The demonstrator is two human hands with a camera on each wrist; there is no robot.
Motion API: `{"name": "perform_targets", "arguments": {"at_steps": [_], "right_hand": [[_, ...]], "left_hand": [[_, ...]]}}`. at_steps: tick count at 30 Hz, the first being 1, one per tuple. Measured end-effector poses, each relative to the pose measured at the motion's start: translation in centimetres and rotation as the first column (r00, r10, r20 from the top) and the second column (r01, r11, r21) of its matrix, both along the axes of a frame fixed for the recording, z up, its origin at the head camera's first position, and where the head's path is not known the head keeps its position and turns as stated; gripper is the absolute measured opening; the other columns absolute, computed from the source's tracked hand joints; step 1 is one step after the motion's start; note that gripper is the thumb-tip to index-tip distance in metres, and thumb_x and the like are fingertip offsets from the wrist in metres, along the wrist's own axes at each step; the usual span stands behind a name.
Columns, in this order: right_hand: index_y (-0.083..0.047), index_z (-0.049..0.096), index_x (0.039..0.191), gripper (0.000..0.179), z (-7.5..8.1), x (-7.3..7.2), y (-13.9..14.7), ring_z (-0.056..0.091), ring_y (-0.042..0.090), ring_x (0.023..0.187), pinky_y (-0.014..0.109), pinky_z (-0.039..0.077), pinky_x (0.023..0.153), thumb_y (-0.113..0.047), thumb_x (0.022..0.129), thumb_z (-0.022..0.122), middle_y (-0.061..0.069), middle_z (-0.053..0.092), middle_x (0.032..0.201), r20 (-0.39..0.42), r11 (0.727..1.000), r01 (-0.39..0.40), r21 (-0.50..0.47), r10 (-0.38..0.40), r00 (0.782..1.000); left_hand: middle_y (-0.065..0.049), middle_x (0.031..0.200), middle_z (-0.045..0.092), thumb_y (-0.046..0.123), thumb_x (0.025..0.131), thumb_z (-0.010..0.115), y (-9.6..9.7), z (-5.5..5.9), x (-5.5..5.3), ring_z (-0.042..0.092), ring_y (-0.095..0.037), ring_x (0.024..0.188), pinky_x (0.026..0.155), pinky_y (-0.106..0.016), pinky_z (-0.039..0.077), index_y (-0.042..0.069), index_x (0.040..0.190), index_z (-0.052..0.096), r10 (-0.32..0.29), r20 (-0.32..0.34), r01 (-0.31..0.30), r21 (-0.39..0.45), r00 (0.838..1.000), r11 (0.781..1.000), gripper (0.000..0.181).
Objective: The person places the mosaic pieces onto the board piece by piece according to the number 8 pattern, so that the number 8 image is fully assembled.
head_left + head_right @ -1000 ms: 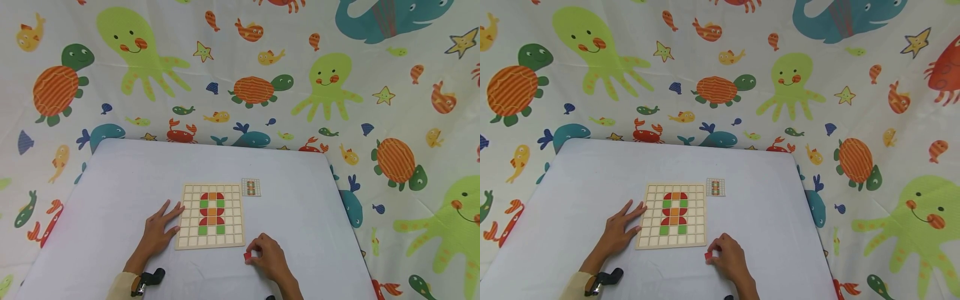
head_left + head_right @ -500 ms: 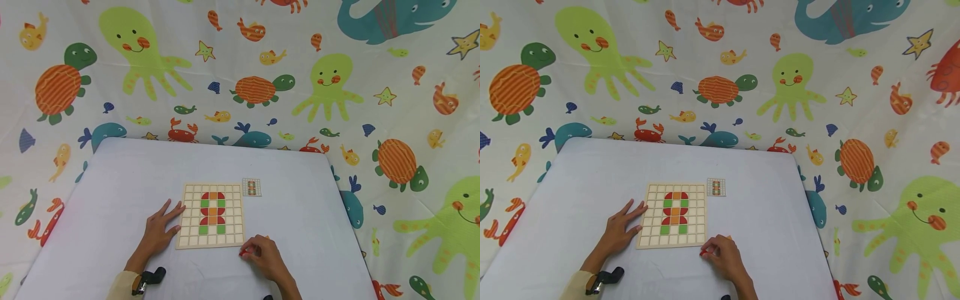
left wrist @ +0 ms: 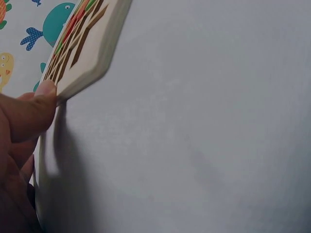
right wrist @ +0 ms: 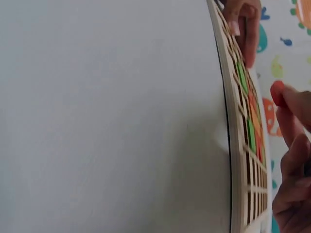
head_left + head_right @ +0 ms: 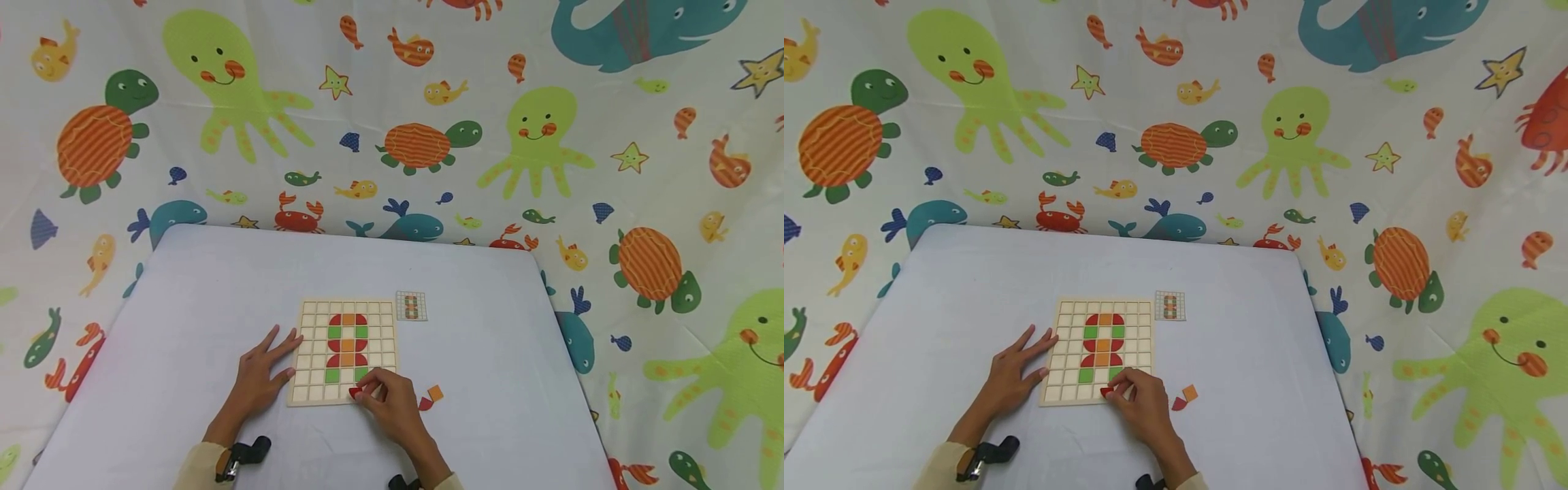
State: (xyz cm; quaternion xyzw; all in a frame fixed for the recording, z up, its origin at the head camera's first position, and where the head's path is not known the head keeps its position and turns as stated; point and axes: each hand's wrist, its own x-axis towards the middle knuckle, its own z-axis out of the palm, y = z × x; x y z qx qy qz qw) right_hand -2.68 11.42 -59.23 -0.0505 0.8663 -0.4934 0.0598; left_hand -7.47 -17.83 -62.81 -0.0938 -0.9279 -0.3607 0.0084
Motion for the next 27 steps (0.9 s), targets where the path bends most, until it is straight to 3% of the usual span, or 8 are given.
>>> {"name": "perform_targets", "arguments": {"at_steps": [5,13,21,27], "right_hand": [[-0.028,0.078,0.091,0.011,-0.2,-0.8,-2.2,0.052,-0.002,0.066,0.018,0.045,0.060,-0.028,0.088,0.089,-0.015,0.070,0.077,-0.016,0.997,0.057,0.051,-0.056,0.998],[-0.026,0.079,0.084,0.012,-0.9,-1.2,-4.5,0.051,-0.006,0.061,0.020,0.036,0.053,-0.025,0.084,0.091,-0.019,0.068,0.068,0.019,0.985,0.078,0.157,-0.082,0.996],[-0.026,0.076,0.081,0.016,-0.7,-1.4,-5.7,0.049,-0.005,0.062,0.022,0.036,0.053,-0.027,0.084,0.092,-0.019,0.065,0.066,0.025,0.969,0.112,0.222,-0.120,0.992],[-0.026,0.076,0.081,0.016,-0.3,-1.4,-5.8,0.049,-0.004,0.064,0.023,0.036,0.054,-0.027,0.085,0.091,-0.019,0.064,0.065,0.044,0.963,0.095,0.250,-0.110,0.993]], "left_hand": [[-0.012,0.164,0.050,0.007,0.091,0.080,0.1,0.2,-0.1,0.028,-0.047,0.159,0.113,-0.072,0.024,0.017,0.154,0.057,-0.002,0.013,0.002,0.002,1.000,1.000,0.068],[-0.013,0.163,0.050,0.009,0.091,0.080,0.0,0.0,0.1,0.028,-0.047,0.159,0.113,-0.072,0.025,0.018,0.154,0.058,0.000,0.009,0.000,-0.004,1.000,1.000,0.067],[-0.013,0.161,0.053,0.008,0.090,0.081,0.0,0.1,0.1,0.031,-0.048,0.158,0.111,-0.073,0.026,0.017,0.152,0.060,0.003,-0.013,-0.003,-0.002,1.000,1.000,0.067],[-0.013,0.162,0.052,0.006,0.089,0.081,0.1,0.4,0.1,0.031,-0.048,0.158,0.112,-0.072,0.027,0.018,0.153,0.059,0.005,-0.007,-0.005,-0.005,1.000,1.000,0.068]]}}
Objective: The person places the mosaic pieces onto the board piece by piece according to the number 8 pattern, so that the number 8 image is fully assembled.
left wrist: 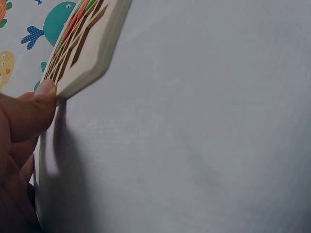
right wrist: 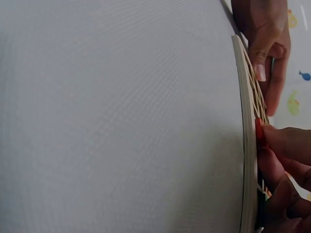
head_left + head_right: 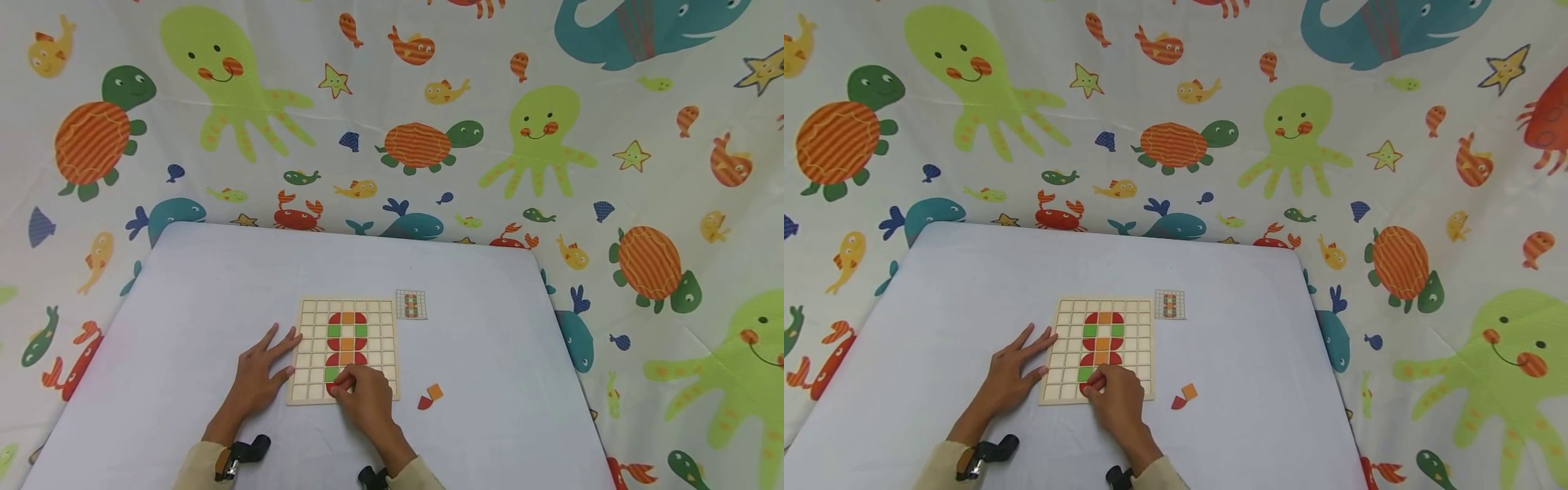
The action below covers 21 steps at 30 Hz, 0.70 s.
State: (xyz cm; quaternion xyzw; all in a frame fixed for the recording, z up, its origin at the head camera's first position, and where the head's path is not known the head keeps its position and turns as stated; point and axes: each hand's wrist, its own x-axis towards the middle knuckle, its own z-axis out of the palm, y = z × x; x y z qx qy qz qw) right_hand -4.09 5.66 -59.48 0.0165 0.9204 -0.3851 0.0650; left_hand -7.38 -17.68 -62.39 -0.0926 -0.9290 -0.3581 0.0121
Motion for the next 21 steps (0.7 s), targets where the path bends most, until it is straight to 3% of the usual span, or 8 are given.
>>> {"name": "perform_targets", "arguments": {"at_steps": [6,12,21], "right_hand": [[-0.026,0.076,0.080,0.015,0.33,-0.09,0.43,0.053,-0.004,0.069,0.023,0.038,0.058,-0.025,0.085,0.091,-0.021,0.064,0.065,0.020,1.000,-0.024,0.017,0.024,1.000],[-0.026,0.077,0.081,0.015,0.14,0.14,0.50,0.058,-0.005,0.072,0.022,0.040,0.060,-0.024,0.084,0.092,-0.021,0.065,0.065,0.032,0.999,-0.027,-0.028,0.028,0.999],[-0.026,0.077,0.082,0.014,-0.24,0.07,0.07,0.049,-0.005,0.064,0.021,0.037,0.054,-0.025,0.086,0.090,-0.020,0.063,0.066,-0.038,1.000,0.003,0.001,-0.003,0.999]], "left_hand": [[-0.013,0.163,0.050,0.007,0.090,0.080,-0.11,0.22,-0.04,0.029,-0.048,0.159,0.113,-0.072,0.026,0.018,0.153,0.058,-0.007,0.019,0.007,-0.002,1.000,1.000,0.068],[-0.013,0.164,0.050,0.007,0.090,0.081,-0.24,0.27,-0.13,0.029,-0.047,0.159,0.113,-0.072,0.025,0.018,0.154,0.058,-0.008,0.014,0.008,-0.002,1.000,1.000,0.069],[-0.013,0.162,0.052,0.007,0.090,0.081,-0.12,0.16,-0.07,0.030,-0.048,0.158,0.113,-0.073,0.026,0.018,0.153,0.059,-0.010,0.007,0.010,0.001,1.000,1.000,0.067]]}}
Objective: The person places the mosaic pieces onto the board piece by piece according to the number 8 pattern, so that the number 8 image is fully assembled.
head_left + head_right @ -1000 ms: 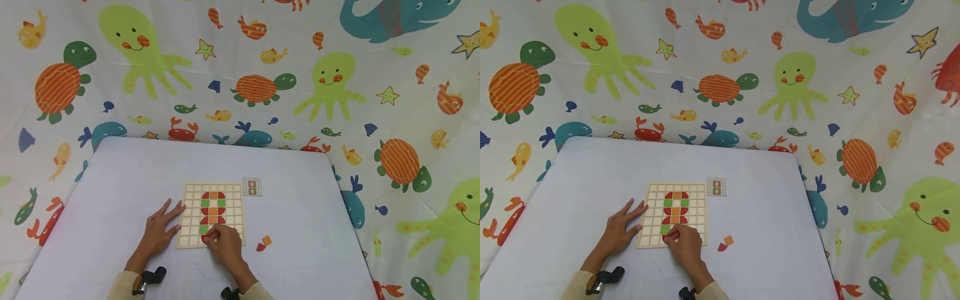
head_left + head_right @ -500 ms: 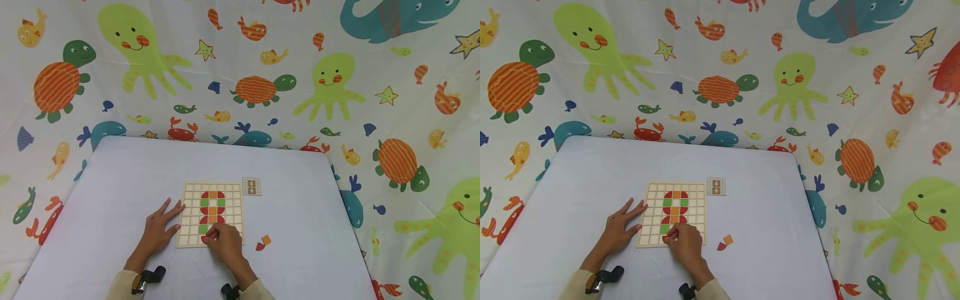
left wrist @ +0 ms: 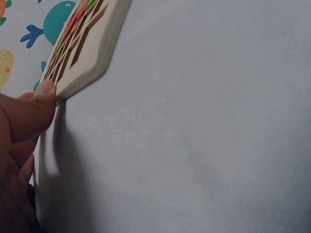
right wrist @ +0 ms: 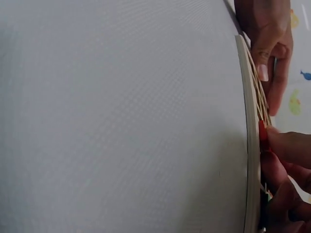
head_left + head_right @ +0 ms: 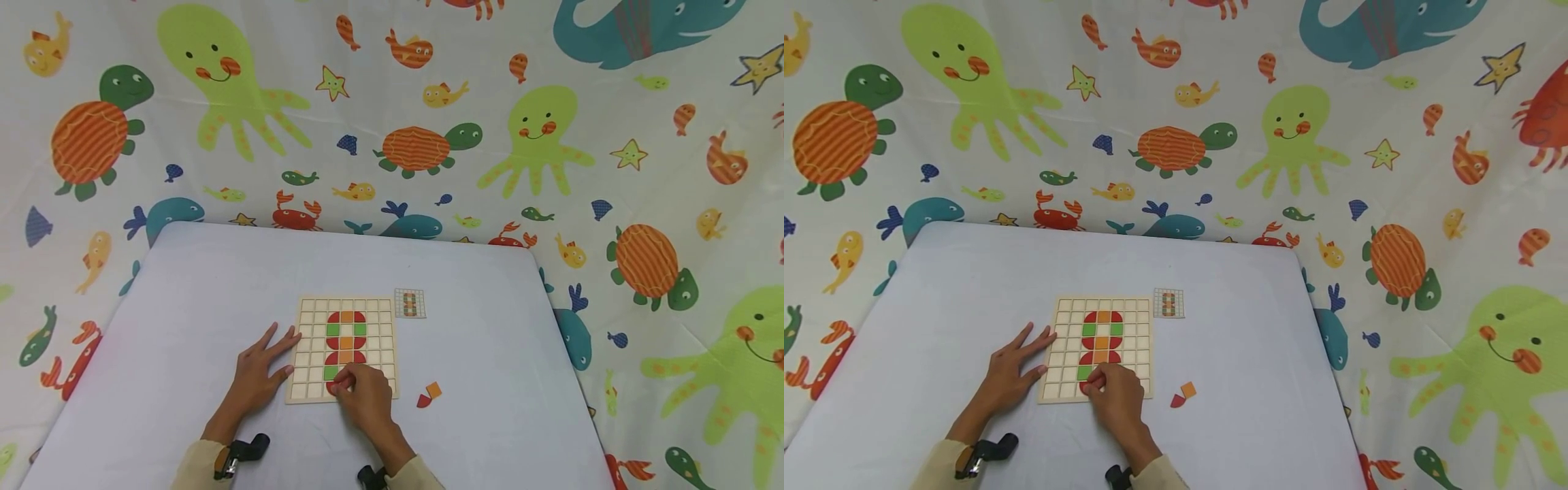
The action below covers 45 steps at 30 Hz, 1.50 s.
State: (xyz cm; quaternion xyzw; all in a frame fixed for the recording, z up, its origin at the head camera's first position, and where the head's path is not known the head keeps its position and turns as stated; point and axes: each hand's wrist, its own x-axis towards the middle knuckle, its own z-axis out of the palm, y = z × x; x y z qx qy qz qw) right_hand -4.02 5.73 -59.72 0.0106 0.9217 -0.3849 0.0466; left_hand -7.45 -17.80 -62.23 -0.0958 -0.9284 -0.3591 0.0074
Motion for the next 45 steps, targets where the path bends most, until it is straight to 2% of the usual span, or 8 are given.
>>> {"name": "perform_targets", "arguments": {"at_steps": [19,23,27,31,36,42,45], "right_hand": [[-0.025,0.076,0.080,0.017,0.0,-0.1,-0.3,0.049,-0.005,0.065,0.020,0.038,0.058,-0.031,0.084,0.092,-0.019,0.063,0.066,-0.024,0.999,-0.025,0.036,0.026,0.999],[-0.027,0.079,0.086,0.014,-0.1,0.0,0.5,0.051,-0.006,0.067,0.019,0.040,0.062,-0.036,0.085,0.090,-0.020,0.064,0.069,-0.036,0.999,-0.046,0.003,0.046,0.998],[-0.027,0.080,0.091,0.012,0.2,0.0,2.0,0.051,-0.005,0.066,0.018,0.041,0.061,-0.032,0.086,0.090,-0.018,0.068,0.073,-0.077,0.998,-0.054,-0.042,0.050,0.996],[-0.024,0.080,0.093,0.012,0.6,0.2,3.8,0.050,-0.002,0.064,0.018,0.042,0.058,-0.024,0.086,0.090,-0.013,0.070,0.076,-0.107,0.994,-0.028,-0.107,0.016,0.994],[-0.025,0.081,0.095,0.012,0.9,0.6,6.5,0.050,0.002,0.063,0.020,0.043,0.055,-0.021,0.087,0.089,-0.011,0.070,0.075,-0.074,0.980,0.051,-0.192,-0.066,0.995],[-0.027,0.080,0.094,0.017,1.2,1.0,9.9,0.049,0.004,0.059,0.021,0.041,0.052,-0.017,0.085,0.090,-0.010,0.070,0.073,-0.047,0.968,0.154,-0.200,-0.166,0.985],[-0.026,0.080,0.093,0.018,1.3,1.2,11.4,0.051,0.006,0.054,0.021,0.043,0.048,-0.014,0.084,0.090,-0.008,0.070,0.074,-0.036,0.960,0.187,-0.209,-0.198,0.980]], "left_hand": [[-0.014,0.161,0.053,0.005,0.088,0.081,-0.1,0.1,0.1,0.031,-0.049,0.157,0.112,-0.073,0.026,0.016,0.152,0.060,0.003,-0.009,-0.003,0.002,1.000,1.000,0.068],[-0.013,0.162,0.051,0.006,0.090,0.081,-0.1,-0.1,0.1,0.030,-0.048,0.158,0.113,-0.073,0.025,0.017,0.153,0.058,0.000,0.009,0.000,-0.002,1.000,1.000,0.068],[-0.013,0.163,0.051,0.006,0.090,0.081,-0.1,-0.2,0.1,0.029,-0.048,0.159,0.113,-0.073,0.025,0.018,0.153,0.058,0.003,0.008,-0.003,0.001,1.000,1.000,0.069],[-0.014,0.163,0.050,0.006,0.090,0.081,0.0,-0.1,0.1,0.029,-0.048,0.159,0.113,-0.072,0.025,0.017,0.153,0.058,0.002,0.002,-0.002,0.006,1.000,1.000,0.068],[-0.015,0.164,0.049,0.008,0.091,0.080,-0.1,0.0,0.1,0.029,-0.048,0.158,0.113,-0.072,0.024,0.016,0.153,0.059,0.000,0.009,0.000,-0.001,1.000,1.000,0.066],[-0.015,0.164,0.049,0.008,0.091,0.079,-0.1,-0.1,0.0,0.028,-0.048,0.159,0.113,-0.071,0.024,0.017,0.154,0.058,-0.002,0.012,0.002,0.005,1.000,1.000,0.067],[-0.014,0.165,0.049,0.008,0.091,0.079,-0.1,-0.1,0.0,0.028,-0.047,0.159,0.113,-0.071,0.024,0.018,0.154,0.058,-0.001,0.014,0.001,0.005,1.000,1.000,0.067]]}}
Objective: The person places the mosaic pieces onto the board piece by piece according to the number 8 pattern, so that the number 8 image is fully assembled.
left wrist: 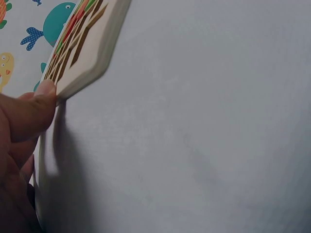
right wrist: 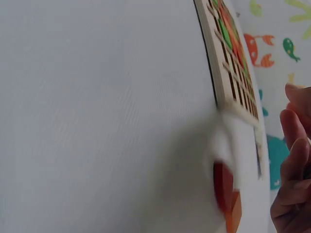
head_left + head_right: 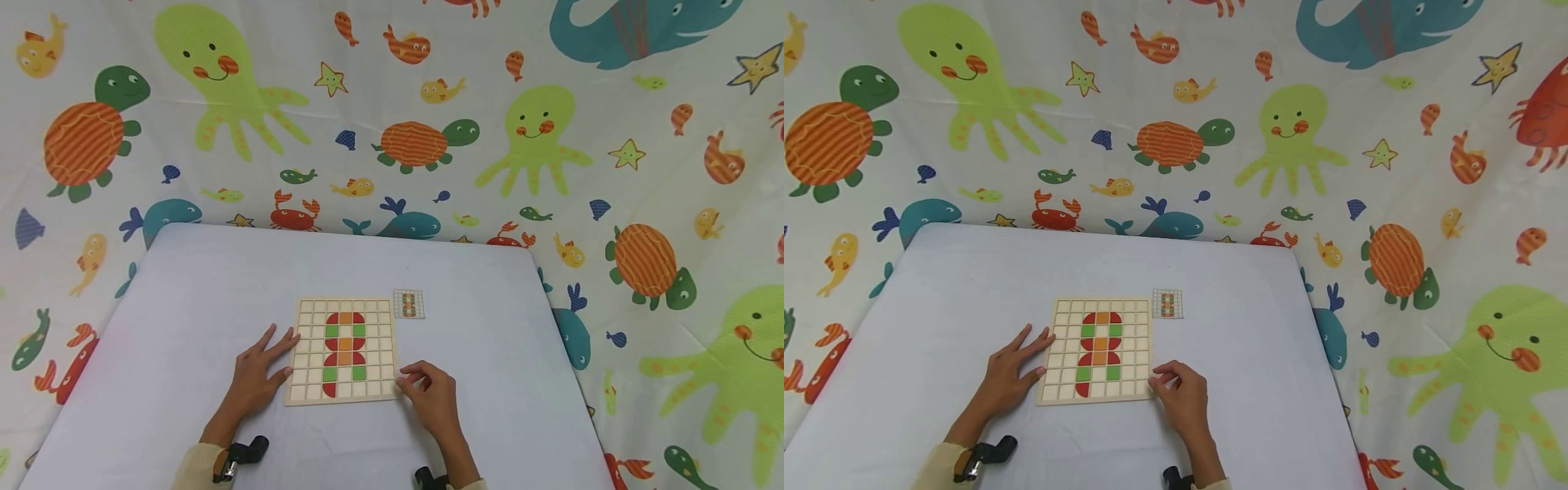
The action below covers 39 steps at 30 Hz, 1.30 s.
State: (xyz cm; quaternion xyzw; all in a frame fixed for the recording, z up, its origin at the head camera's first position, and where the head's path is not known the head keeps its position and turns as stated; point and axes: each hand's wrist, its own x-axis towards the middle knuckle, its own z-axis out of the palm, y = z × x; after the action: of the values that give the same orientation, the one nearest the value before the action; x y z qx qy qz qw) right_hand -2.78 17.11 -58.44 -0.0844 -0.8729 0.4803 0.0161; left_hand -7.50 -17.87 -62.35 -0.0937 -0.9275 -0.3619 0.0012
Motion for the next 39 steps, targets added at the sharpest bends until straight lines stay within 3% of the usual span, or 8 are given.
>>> {"name": "perform_targets", "arguments": {"at_steps": [4,12,23,30,39], "right_hand": [[-0.022,0.080,0.094,0.018,0.0,0.5,1.7,0.055,0.009,0.052,0.022,0.046,0.046,-0.010,0.084,0.089,-0.006,0.070,0.075,0.007,0.999,0.032,-0.005,-0.032,0.999],[-0.023,0.082,0.098,0.023,-0.7,1.2,4.6,0.052,0.009,0.061,0.022,0.044,0.053,-0.009,0.082,0.091,-0.008,0.072,0.079,0.017,0.992,0.085,0.095,-0.087,0.996],[-0.023,0.083,0.104,0.027,-1.1,1.5,6.6,0.052,0.010,0.073,0.021,0.045,0.066,-0.014,0.081,0.093,-0.004,0.067,0.086,0.131,0.977,0.002,0.213,-0.031,0.991],[-0.022,0.083,0.102,0.025,-0.9,1.5,6.4,0.052,0.011,0.074,0.022,0.046,0.066,-0.014,0.081,0.093,-0.003,0.067,0.087,0.128,0.969,-0.006,0.247,-0.027,0.991],[-0.022,0.078,0.093,0.020,-1.3,1.5,5.8,0.054,0.012,0.069,0.022,0.045,0.062,-0.012,0.083,0.091,-0.006,0.073,0.085,0.137,0.985,0.051,0.164,-0.074,0.988]], "left_hand": [[-0.013,0.165,0.048,0.008,0.091,0.079,0.0,0.0,0.0,0.027,-0.047,0.160,0.114,-0.071,0.023,0.018,0.154,0.058,0.001,0.006,-0.001,0.006,1.000,1.000,0.067],[-0.014,0.164,0.048,0.008,0.091,0.079,-0.2,-0.3,0.0,0.026,-0.046,0.160,0.114,-0.072,0.022,0.017,0.153,0.058,-0.004,0.006,0.004,0.008,1.000,1.000,0.066],[-0.015,0.163,0.050,0.009,0.091,0.079,-0.1,-0.4,0.0,0.027,-0.046,0.159,0.113,-0.072,0.023,0.017,0.152,0.059,-0.002,-0.015,0.003,0.012,1.000,1.000,0.065],[-0.014,0.164,0.049,0.010,0.091,0.079,-0.1,-0.5,-0.1,0.026,-0.047,0.160,0.114,-0.073,0.022,0.017,0.153,0.059,-0.009,0.008,0.009,0.010,1.000,1.000,0.065],[-0.014,0.164,0.049,0.007,0.091,0.080,0.0,0.0,0.0,0.027,-0.048,0.160,0.114,-0.073,0.022,0.017,0.153,0.059,0.000,0.008,-0.001,0.008,1.000,1.000,0.067]]}}
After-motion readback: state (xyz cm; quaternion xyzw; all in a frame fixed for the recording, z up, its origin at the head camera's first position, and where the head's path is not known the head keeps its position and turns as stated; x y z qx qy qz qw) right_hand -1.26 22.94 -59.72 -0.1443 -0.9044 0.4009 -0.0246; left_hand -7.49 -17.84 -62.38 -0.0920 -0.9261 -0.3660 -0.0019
